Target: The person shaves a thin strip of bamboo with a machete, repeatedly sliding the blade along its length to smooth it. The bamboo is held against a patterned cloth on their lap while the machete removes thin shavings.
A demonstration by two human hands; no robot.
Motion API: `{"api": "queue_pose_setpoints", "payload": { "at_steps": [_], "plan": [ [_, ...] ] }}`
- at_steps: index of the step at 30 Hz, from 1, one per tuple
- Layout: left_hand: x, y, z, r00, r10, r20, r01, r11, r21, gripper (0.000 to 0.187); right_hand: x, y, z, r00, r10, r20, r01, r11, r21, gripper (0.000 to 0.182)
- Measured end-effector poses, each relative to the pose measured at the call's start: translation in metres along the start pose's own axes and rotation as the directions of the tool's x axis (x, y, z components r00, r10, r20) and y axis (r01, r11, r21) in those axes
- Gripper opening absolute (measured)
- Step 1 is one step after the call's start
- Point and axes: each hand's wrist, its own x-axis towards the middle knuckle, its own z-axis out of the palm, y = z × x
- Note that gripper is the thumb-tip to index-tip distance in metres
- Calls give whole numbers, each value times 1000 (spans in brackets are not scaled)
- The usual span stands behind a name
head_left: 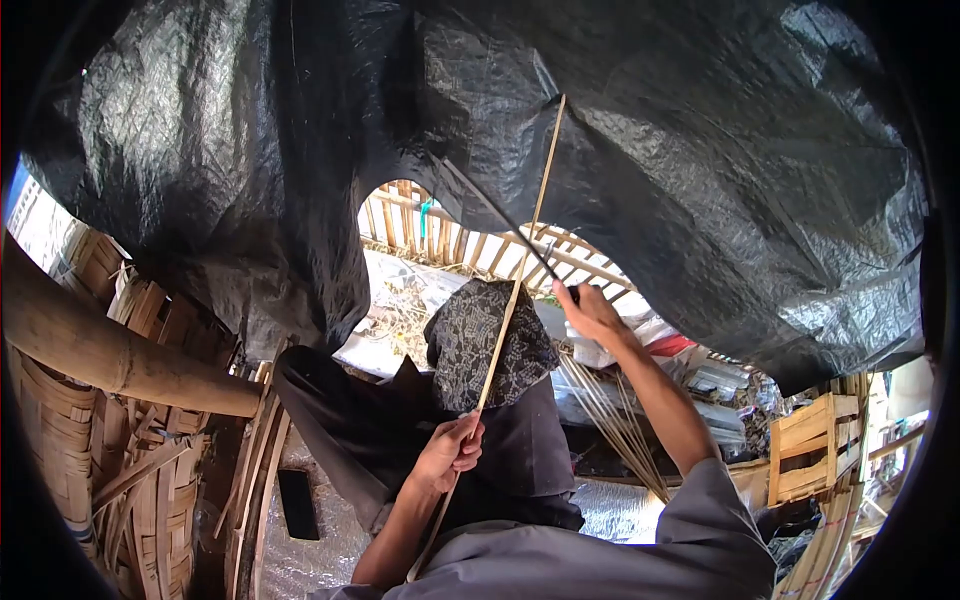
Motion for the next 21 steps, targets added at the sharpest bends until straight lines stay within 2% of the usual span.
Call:
{"api": "queue_pose_setpoints", "payload": {
  "at_steps": [2, 5, 6, 8, 10, 11, 12, 14, 15, 16, 18, 20, 21],
  "plan": [
    [-1, -2, -2, 999, -35, 18, 35, 998, -53, 32, -20, -20, -9, 982, 44, 181, -39, 999, -33, 71],
    [-3, 0, 1, 1000, -30, -9, 30, 999, -29, 34, -39, -12, 5, 973, -219, 74, 227, 963, -143, 56],
    [-3, -2, 2, 1000, -27, -12, 26, 999, -33, 34, -42, -15, 3, 960, -256, 111, 270, 954, -132, 55],
    [-3, -5, 2, 1000, -10, -25, 9, 1000, -9, 33, -43, -24, -13, 950, -273, 153, 310, 887, -342, 56],
    [-4, -6, 4, 999, -11, -37, 11, 1000, 6, 32, -17, -10, -18, 970, -170, 175, 220, 922, -320, 62],
    [-5, -6, 4, 999, -3, -40, 4, 1000, 18, 32, 1, 5, -15, 990, -54, 132, 83, 970, -229, 71],
    [-5, -4, 4, 999, 14, -44, -12, 999, 32, 32, 10, 9, -17, 995, -96, 7, 96, 994, -46, 78],
    [-4, -4, 4, 999, 6, -32, -5, 1000, 22, 33, 41, 32, -8, 994, 107, -34, -106, 994, 24, 80],
    [-2, -4, 4, 1000, -8, -23, 8, 1000, 8, 33, 32, 14, -21, 993, 96, 68, -97, 995, 6, 83],
    [-1, -3, 4, 1000, 1, -14, -1, 1000, 9, 33, 35, 22, -13, 996, 76, -38, -79, 993, -90, 82],
    [-3, -3, 2, 999, -43, -28, 42, 999, -26, 32, 16, 4, -26, 957, 139, 255, -150, 988, 22, 77],
    [-4, -2, 2, 998, -54, -22, 53, 998, -38, 32, -10, -10, -24, 960, 51, 274, -44, 998, -34, 69],
    [-4, -2, 2, 998, -67, -16, 66, 996, -54, 32, -16, -11, -22, 956, -147, 256, 161, 986, -36, 62]
  ]
}}
